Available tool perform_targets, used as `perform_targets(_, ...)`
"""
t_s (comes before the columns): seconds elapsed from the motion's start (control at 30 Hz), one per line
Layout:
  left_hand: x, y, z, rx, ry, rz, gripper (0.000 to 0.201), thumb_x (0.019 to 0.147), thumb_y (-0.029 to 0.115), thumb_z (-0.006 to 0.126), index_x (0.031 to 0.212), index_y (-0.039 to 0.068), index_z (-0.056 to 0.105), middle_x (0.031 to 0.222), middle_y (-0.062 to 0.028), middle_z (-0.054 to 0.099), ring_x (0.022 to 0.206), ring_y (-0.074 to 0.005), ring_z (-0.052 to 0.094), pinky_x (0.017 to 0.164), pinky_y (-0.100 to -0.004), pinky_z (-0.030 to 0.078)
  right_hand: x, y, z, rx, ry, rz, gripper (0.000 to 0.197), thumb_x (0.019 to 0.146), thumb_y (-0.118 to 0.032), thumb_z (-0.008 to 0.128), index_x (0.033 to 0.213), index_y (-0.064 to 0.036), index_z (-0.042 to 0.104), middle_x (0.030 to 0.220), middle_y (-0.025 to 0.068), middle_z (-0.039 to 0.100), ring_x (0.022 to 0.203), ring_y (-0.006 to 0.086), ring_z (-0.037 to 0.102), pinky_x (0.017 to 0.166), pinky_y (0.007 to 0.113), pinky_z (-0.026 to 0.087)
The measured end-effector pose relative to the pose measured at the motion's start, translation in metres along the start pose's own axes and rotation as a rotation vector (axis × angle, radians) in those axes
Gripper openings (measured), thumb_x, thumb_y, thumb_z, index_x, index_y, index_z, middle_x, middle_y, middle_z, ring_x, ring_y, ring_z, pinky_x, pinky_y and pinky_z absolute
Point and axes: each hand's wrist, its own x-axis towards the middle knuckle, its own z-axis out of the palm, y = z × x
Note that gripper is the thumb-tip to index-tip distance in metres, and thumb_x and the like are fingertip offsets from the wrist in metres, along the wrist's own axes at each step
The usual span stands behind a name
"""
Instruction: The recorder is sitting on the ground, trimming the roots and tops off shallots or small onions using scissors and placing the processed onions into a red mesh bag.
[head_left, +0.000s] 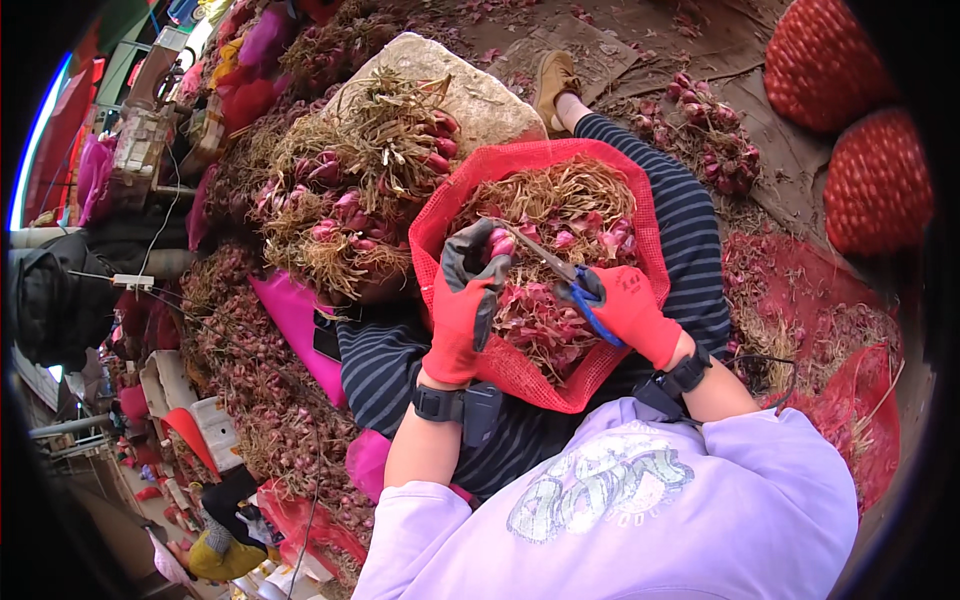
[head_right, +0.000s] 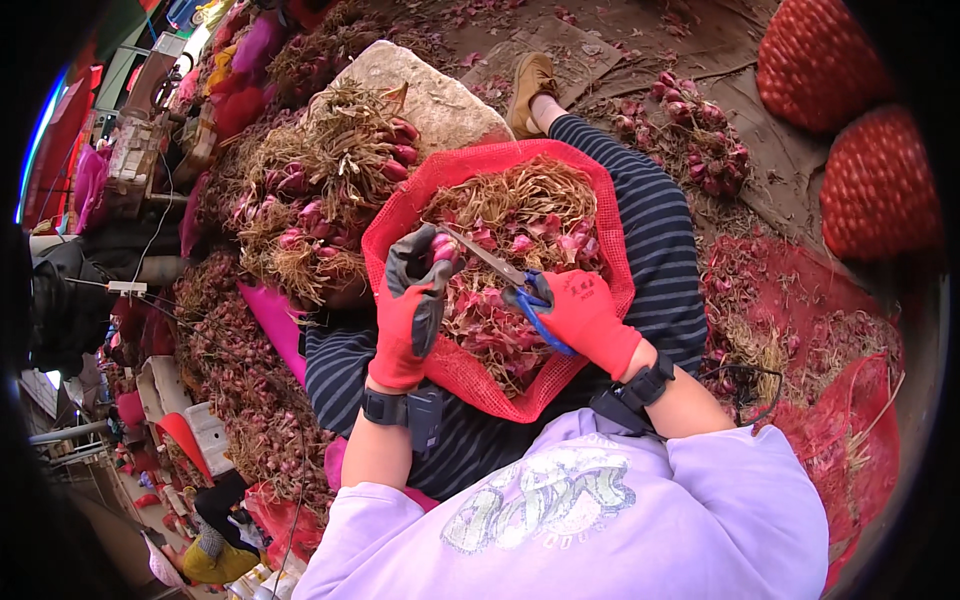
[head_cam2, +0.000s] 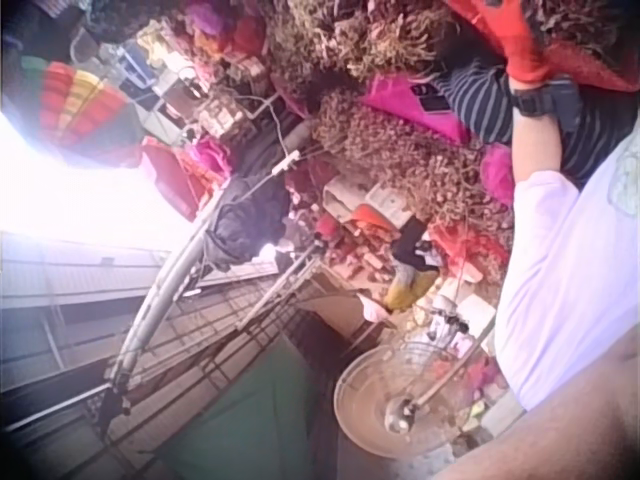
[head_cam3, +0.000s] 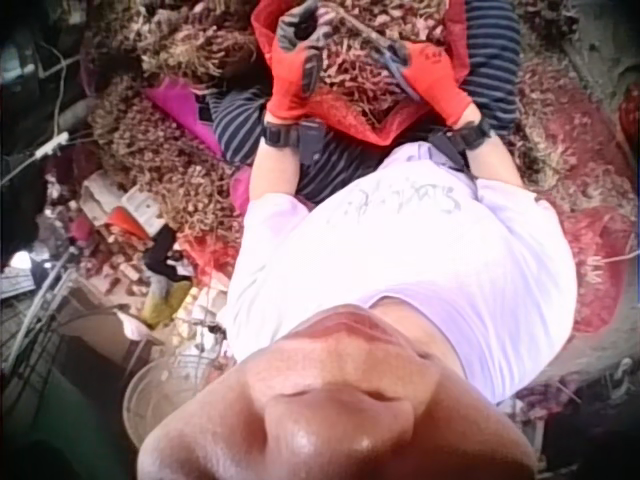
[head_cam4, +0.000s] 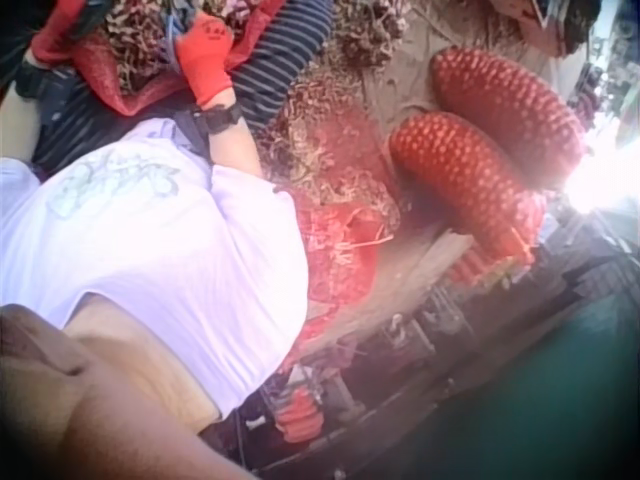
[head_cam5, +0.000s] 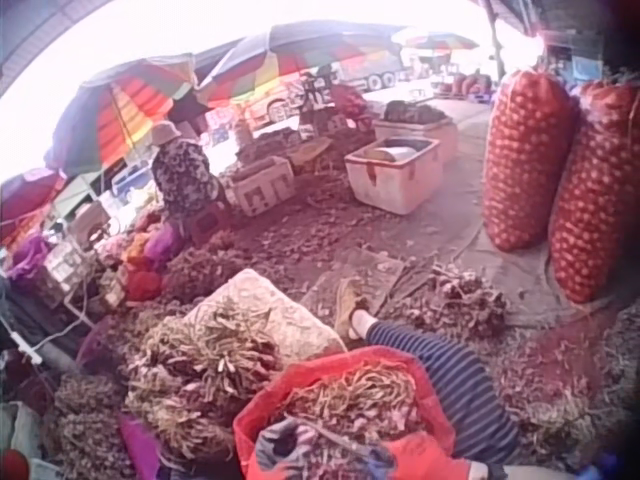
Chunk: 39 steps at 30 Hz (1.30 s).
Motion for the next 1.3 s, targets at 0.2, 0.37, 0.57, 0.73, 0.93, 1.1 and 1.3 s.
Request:
perform_targets(0.2, 0.002, 0.003, -0.005, -0.269, 0.008, -0.129, 0.033, 0.089, 0.000, 0.052, 0.122, 0.003, 0.047, 0.116, -0.0066, 0.053, 0.103, -0.0140, 0.054, 0.089, -0.0270, 0.046, 0.001, 0.001, -0.015, 0.305, -0.185, 0.071, 0.031, 0.081, -0.033, 0.060, 0.093, -0.0055, 0.058, 0.077, 0.0158, 0.060, 0.073, 0.0350, 0.059, 0.063, 0.042, 0.046)
perform_targets(0.37, 0.002, 0.007, -0.017, -0.664, -0.094, -0.510, 0.030, 0.095, 0.024, 0.049, 0.117, 0.005, 0.051, 0.104, -0.0059, 0.058, 0.089, -0.0152, 0.056, 0.076, -0.0267, 0.048, 0.000, 0.004, -0.011, -0.044, 0.002, -0.145, 0.039, 0.079, -0.039, 0.061, 0.098, -0.0055, 0.055, 0.091, 0.0153, 0.059, 0.084, 0.0334, 0.058, 0.071, 0.042, 0.046)
perform_targets(0.57, 0.004, 0.000, -0.025, -0.656, -0.174, -0.519, 0.034, 0.092, 0.031, 0.054, 0.114, 0.006, 0.052, 0.102, -0.0075, 0.059, 0.080, -0.0144, 0.055, 0.067, -0.0258, 0.046, 0.005, -0.005, -0.017, -0.165, 0.039, -0.151, 0.040, 0.076, -0.040, 0.063, 0.098, -0.0066, 0.055, 0.089, 0.0122, 0.059, 0.082, 0.0303, 0.059, 0.071, 0.040, 0.047)
perform_targets(0.73, 0.001, 0.003, -0.022, -0.684, -0.121, -0.572, 0.033, 0.091, 0.030, 0.054, 0.114, 0.006, 0.052, 0.097, -0.0072, 0.059, 0.076, -0.0139, 0.054, 0.065, -0.0251, 0.046, 0.001, -0.002, -0.024, -0.222, 0.046, -0.139, 0.038, 0.073, -0.039, 0.066, 0.095, -0.0086, 0.057, 0.084, 0.0083, 0.061, 0.077, 0.0287, 0.061, 0.067, 0.039, 0.048)
perform_targets(0.93, 0.002, 0.003, -0.025, -0.606, -0.036, -0.670, 0.036, 0.092, 0.033, 0.051, 0.117, 0.007, 0.050, 0.088, -0.0046, 0.054, 0.067, -0.0105, 0.047, 0.056, -0.0220, 0.042, 0.004, 0.005, -0.031, -0.173, -0.113, -0.144, 0.037, 0.072, -0.037, 0.068, 0.092, -0.0084, 0.057, 0.082, 0.0082, 0.060, 0.074, 0.0301, 0.061, 0.062, 0.039, 0.048)
perform_targets(1.1, 0.009, -0.001, -0.030, -0.780, -0.222, -0.826, 0.042, 0.092, 0.040, 0.047, 0.117, 0.007, 0.049, 0.086, -0.0042, 0.053, 0.062, -0.0099, 0.046, 0.053, -0.0216, 0.040, 0.008, 0.004, -0.033, -0.061, -0.042, -0.173, 0.032, 0.075, -0.036, 0.065, 0.092, -0.0096, 0.058, 0.080, 0.0091, 0.061, 0.076, 0.0307, 0.060, 0.065, 0.039, 0.047)
perform_targets(1.3, -0.004, -0.004, -0.027, -0.414, -0.069, -0.550, 0.043, 0.091, 0.039, 0.053, 0.119, 0.007, 0.051, 0.088, -0.0031, 0.060, 0.067, -0.0104, 0.054, 0.059, -0.0227, 0.043, 0.010, 0.006, -0.032, -0.212, -0.092, -0.202, 0.035, 0.076, -0.040, 0.066, 0.093, -0.0094, 0.060, 0.079, 0.0096, 0.061, 0.074, 0.0314, 0.060, 0.065, 0.039, 0.047)
